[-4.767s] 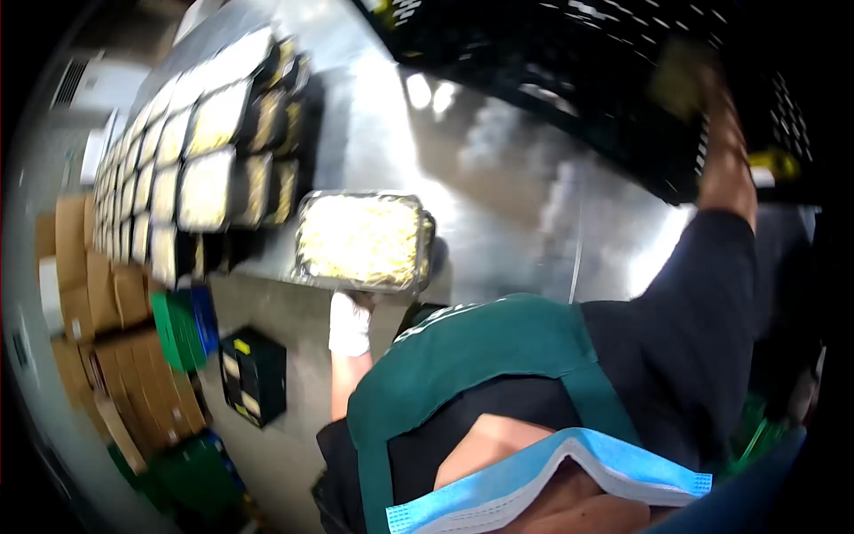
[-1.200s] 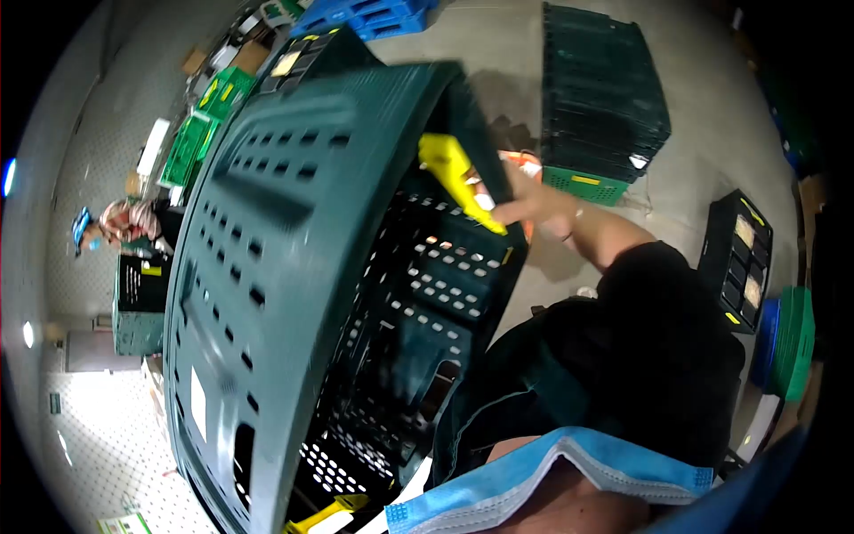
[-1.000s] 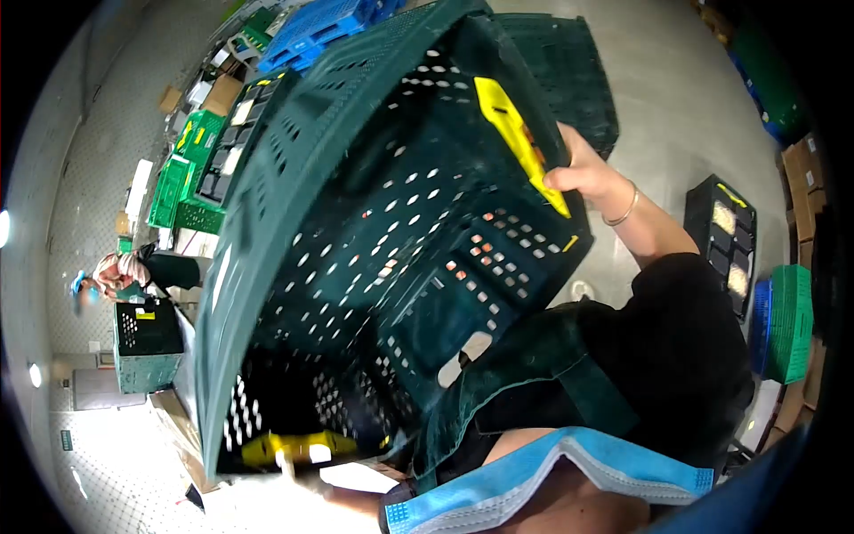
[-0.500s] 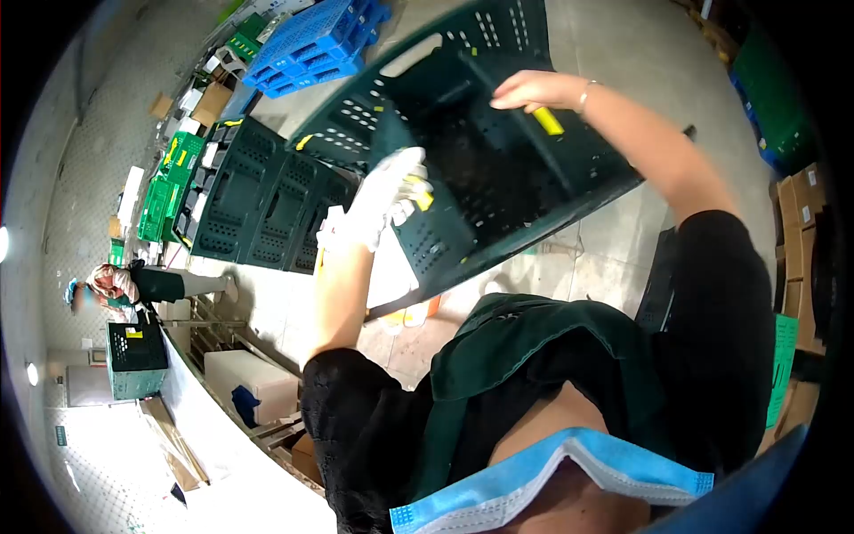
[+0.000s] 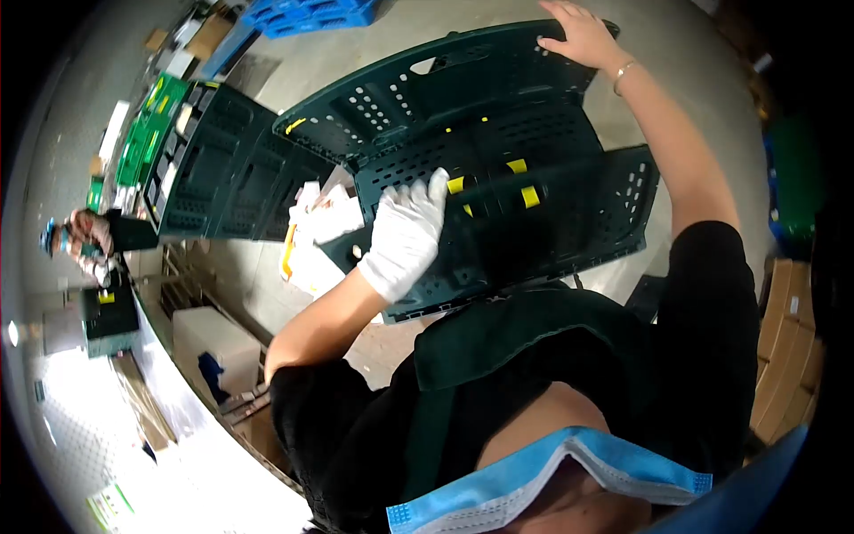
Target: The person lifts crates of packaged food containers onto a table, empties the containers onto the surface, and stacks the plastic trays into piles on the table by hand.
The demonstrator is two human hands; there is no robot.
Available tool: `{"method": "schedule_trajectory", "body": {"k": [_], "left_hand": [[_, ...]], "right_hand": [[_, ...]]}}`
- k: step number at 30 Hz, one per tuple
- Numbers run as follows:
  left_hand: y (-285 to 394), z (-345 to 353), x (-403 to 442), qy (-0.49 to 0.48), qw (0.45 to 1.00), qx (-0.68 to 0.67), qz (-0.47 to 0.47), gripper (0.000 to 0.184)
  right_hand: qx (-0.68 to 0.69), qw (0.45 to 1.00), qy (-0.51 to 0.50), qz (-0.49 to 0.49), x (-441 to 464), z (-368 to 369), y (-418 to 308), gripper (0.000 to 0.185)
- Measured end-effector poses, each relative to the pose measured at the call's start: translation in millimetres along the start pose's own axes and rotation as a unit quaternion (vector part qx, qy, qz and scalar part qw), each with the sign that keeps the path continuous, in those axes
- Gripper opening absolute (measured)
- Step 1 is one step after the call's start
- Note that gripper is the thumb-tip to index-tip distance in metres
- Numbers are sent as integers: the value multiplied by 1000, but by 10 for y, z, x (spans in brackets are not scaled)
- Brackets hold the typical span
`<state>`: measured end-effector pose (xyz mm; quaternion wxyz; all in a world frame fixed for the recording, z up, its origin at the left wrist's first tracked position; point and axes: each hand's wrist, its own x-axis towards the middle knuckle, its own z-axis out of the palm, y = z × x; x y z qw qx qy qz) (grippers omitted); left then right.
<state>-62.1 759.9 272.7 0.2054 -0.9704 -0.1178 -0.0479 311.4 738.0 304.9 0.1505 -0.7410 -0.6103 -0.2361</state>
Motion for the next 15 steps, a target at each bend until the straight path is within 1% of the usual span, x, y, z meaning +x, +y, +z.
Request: {"method": "schedule_trajectory", "body": {"k": [1,2,3,4,5,6,7,8,9,10,11,12,13,14,15], "left_hand": [[-31,310,39,102,993,52,-31,41],[-12,257,-12,58,992,-78,-75,39],[28,183,-83,17,971,-208,-120,37],[-5,232,-150,24,910,-328,-252,36],[58,330,-294,122,877,-236,-400,36],[57,1074,-813,179,797,-183,-547,35],[165,1212,-1095,169,748,-188,-614,37],[364,1457,-1380,45,762,-107,-637,44],[584,1584,-1387,78,586,-417,-691,46],[798,1706,-1388,108,310,-585,-742,49],[988,1973,-1443,243,263,-633,-686,47],[1050,1941,-1343,254,260,-627,-689,47],[1177,1861,-1215,187,288,-620,-706,51],[1267,1702,-1161,116,306,-611,-721,55],[1382,1540,-1109,41,329,-596,-731,59]], "right_hand": [[37,999,-24,26,89,64,9,48],[51,975,-204,71,217,-15,-27,50],[60,975,-208,56,209,87,13,50],[51,985,-164,14,160,238,129,46],[42,992,-115,-27,151,337,221,47],[63,977,-198,-43,4,260,197,49],[79,954,-282,-63,-274,51,106,53],[90,909,-398,-87,-516,-137,46,46],[284,883,-355,-119,-955,77,248,40],[343,903,-244,-88,-1342,228,413,37],[292,944,-157,-5,-1632,329,577,44],[260,937,-194,130,-1890,544,839,58],[167,917,-257,256,-2216,864,1093,77],[204,868,-310,329,-2354,1006,1164,89],[258,818,-375,351,-2540,1293,1280,92]]}}
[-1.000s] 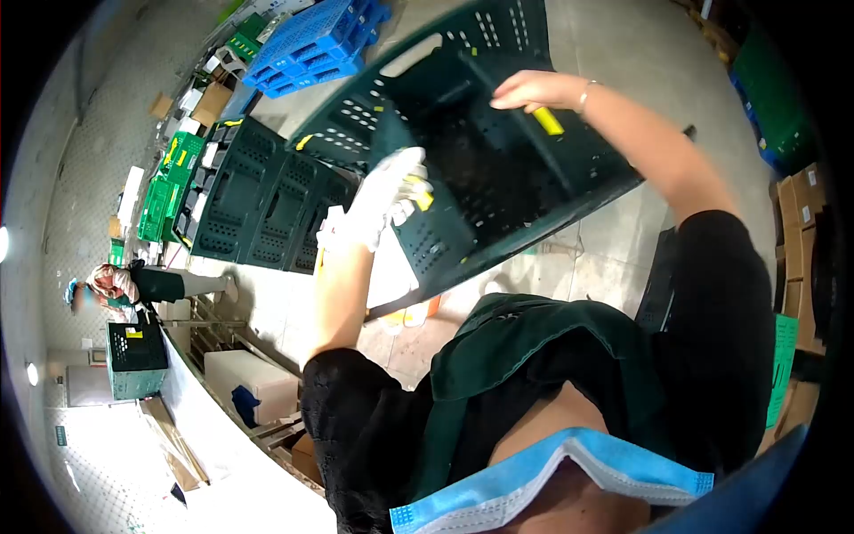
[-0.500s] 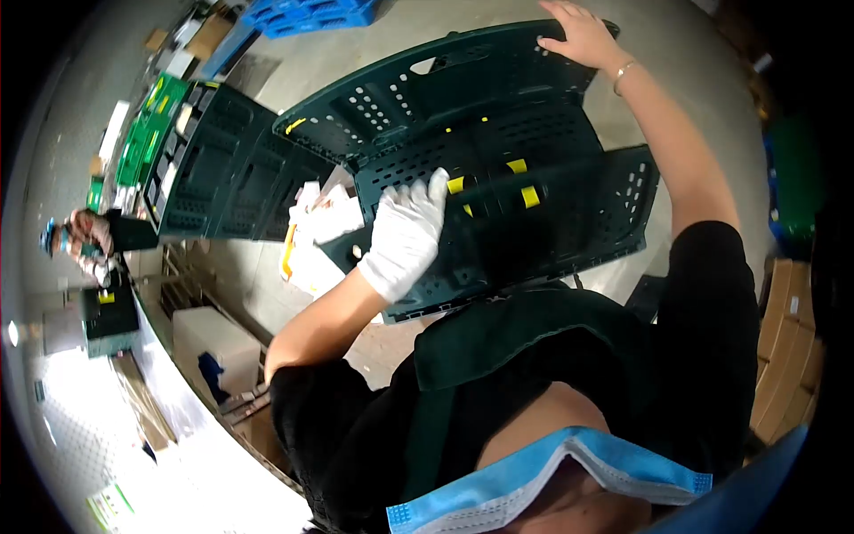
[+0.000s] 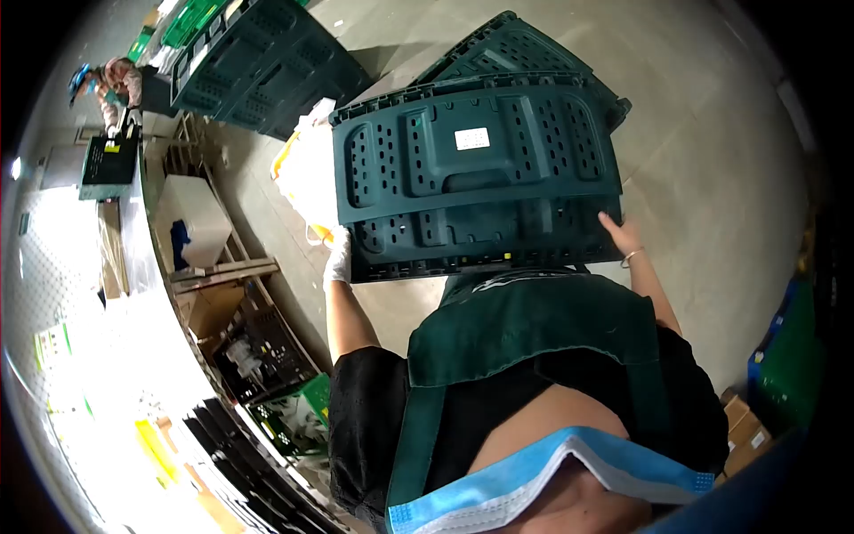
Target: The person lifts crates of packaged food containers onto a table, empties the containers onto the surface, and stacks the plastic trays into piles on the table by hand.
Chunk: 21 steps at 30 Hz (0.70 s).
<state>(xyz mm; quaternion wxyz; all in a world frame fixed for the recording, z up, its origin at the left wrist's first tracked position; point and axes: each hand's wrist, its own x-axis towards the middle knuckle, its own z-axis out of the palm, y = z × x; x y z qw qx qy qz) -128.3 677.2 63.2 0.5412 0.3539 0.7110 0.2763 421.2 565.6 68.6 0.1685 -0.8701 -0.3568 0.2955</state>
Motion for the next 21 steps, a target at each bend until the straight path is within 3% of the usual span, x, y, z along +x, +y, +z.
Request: {"method": "schedule_trajectory", "body": {"k": [2,3,4,5,6,8,11,13,15,16,17,18,19,20,21], "left_hand": [[121,22,-218,-23,987,148,-52,67],[-259,24,-92,-16,994,97,-56,76],[-196,224,-386,33,996,41,-70,76],[-250,382,-511,39,995,-64,-69,71],[-225,509,-630,70,993,-56,-75,63],[-363,620,-677,11,994,-94,-53,61],[-316,955,-844,45,992,-107,-44,57],[-242,1129,-1023,107,990,85,43,56],[-154,1293,-1163,207,905,350,128,57],[-324,1430,-1035,221,944,232,82,58],[-300,1524,-1000,215,957,169,93,57],[-215,1559,-1047,211,968,96,100,56],[-202,1490,-1030,177,979,73,67,53],[-306,1459,-899,152,987,34,46,50],[29,1499,-1098,170,982,70,33,59]], "right_hand": [[56,991,-98,65,110,-278,-218,90],[128,982,-100,94,204,-376,-286,86],[95,992,-57,53,314,-429,-329,79],[96,993,-74,15,586,-438,-217,75],[96,991,-91,-22,882,-441,-126,71],[173,971,-157,-50,1148,-675,-333,64],[-25,990,-87,-108,1422,-1074,-913,64],[-150,983,-34,-100,1794,-1129,-1111,67],[-205,973,25,-105,2020,-866,-1016,71],[-246,959,22,-135,2072,-671,-981,72],[-223,963,109,-109,1887,-510,-1017,80],[-173,967,111,-154,1880,-501,-946,83],[-160,962,113,-191,1950,-468,-895,83],[-197,959,120,-166,1879,-479,-958,81],[-215,953,125,-175,2043,-406,-861,79]]}}
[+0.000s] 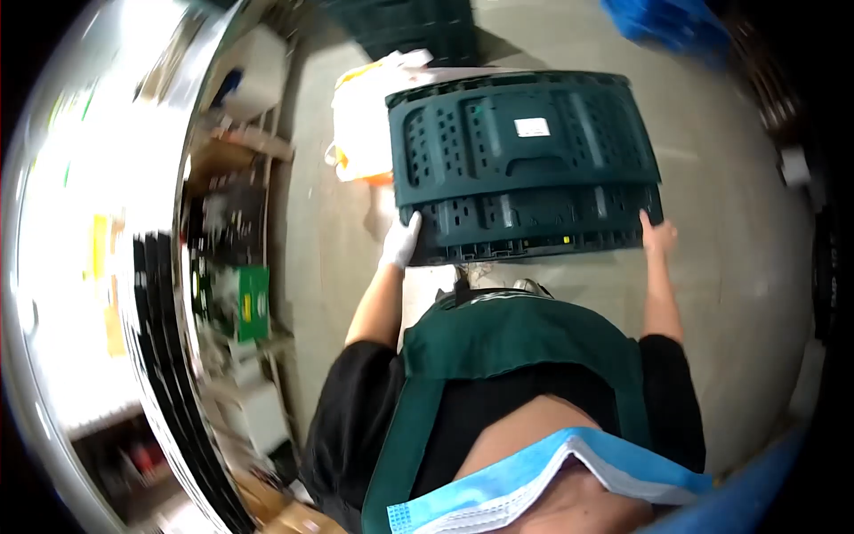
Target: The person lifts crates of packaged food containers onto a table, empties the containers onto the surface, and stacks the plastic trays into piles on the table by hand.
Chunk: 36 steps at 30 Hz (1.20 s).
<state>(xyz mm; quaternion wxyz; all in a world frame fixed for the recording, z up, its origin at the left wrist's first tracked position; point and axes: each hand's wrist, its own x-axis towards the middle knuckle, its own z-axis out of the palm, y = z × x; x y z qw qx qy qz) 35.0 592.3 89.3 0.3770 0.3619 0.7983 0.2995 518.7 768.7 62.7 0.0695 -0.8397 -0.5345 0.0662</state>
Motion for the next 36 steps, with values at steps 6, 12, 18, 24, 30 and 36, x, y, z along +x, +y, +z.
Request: {"method": "schedule_trajectory", "body": {"k": [6,12,18,24,30,36], "left_hand": [[44,68,-35,65,986,95,-121,62],[276,395,-824,484,865,127,39,55],[-1482,1247,-3097,454,860,-3,-235,33],[-2533,2491,-5891,347,576,-298,-678,30],[-2776,3739,-6848,461,456,-441,-621,24],[-3063,3989,-6004,514,145,-619,-576,53]], "right_hand": [[19,998,4,-65,-38,-167,4,69],[56,961,-63,-265,572,-142,21,55],[49,911,145,-383,278,-312,-1111,47],[97,756,44,-646,-1418,105,-2514,47],[-98,460,-383,-795,-4383,1019,-2353,35],[-361,194,-341,-846,-7116,1679,-1384,36]]}}
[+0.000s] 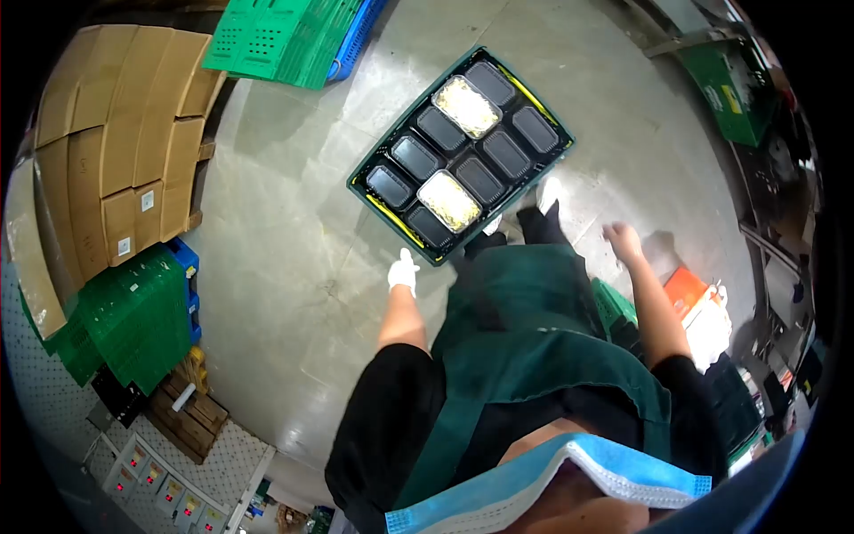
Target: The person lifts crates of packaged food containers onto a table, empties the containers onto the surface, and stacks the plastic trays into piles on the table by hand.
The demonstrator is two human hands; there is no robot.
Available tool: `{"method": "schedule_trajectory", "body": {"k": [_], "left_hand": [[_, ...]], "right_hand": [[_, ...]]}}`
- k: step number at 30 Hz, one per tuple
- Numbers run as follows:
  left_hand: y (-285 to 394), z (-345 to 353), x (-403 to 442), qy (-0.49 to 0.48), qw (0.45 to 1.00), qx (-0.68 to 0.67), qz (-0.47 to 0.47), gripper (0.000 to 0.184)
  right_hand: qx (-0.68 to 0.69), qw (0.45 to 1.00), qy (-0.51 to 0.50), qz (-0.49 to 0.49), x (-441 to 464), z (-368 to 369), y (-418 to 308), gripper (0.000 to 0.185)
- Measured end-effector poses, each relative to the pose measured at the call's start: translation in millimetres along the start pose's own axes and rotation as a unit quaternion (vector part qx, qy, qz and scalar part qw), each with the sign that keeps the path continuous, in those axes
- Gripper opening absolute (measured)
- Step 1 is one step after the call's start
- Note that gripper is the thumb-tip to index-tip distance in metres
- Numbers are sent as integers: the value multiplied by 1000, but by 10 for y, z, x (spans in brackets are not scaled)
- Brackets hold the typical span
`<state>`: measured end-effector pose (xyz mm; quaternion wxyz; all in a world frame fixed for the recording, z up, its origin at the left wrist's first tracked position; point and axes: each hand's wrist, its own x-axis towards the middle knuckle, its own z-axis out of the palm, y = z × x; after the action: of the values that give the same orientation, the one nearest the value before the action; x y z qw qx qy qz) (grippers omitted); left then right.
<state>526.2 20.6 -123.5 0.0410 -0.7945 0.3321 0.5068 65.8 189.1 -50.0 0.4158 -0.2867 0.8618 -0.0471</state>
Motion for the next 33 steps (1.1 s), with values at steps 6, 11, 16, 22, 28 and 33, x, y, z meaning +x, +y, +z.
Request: {"method": "schedule_trajectory", "body": {"k": [6,11,16,22,28,33], "left_hand": [[24,487,973,114,987,-113,-18,55],[210,604,1848,218,958,-183,-35,32],[290,649,2177,174,881,-432,-79,23],[518,662,1814,125,912,-384,-69,27],[1495,516,-253,146,959,-231,70,26],[2158,142,-1084,95,957,-185,202,24]], "right_hand": [[-89,995,35,-41,2796,416,-1162,46],[-95,994,40,-44,4068,743,-1796,68],[-42,997,19,-56,4308,840,-1766,64],[-10,994,36,-100,4590,722,-1644,64],[118,991,-22,-63,4445,-207,-750,63],[236,968,73,36,2348,-1288,193,49]]}}
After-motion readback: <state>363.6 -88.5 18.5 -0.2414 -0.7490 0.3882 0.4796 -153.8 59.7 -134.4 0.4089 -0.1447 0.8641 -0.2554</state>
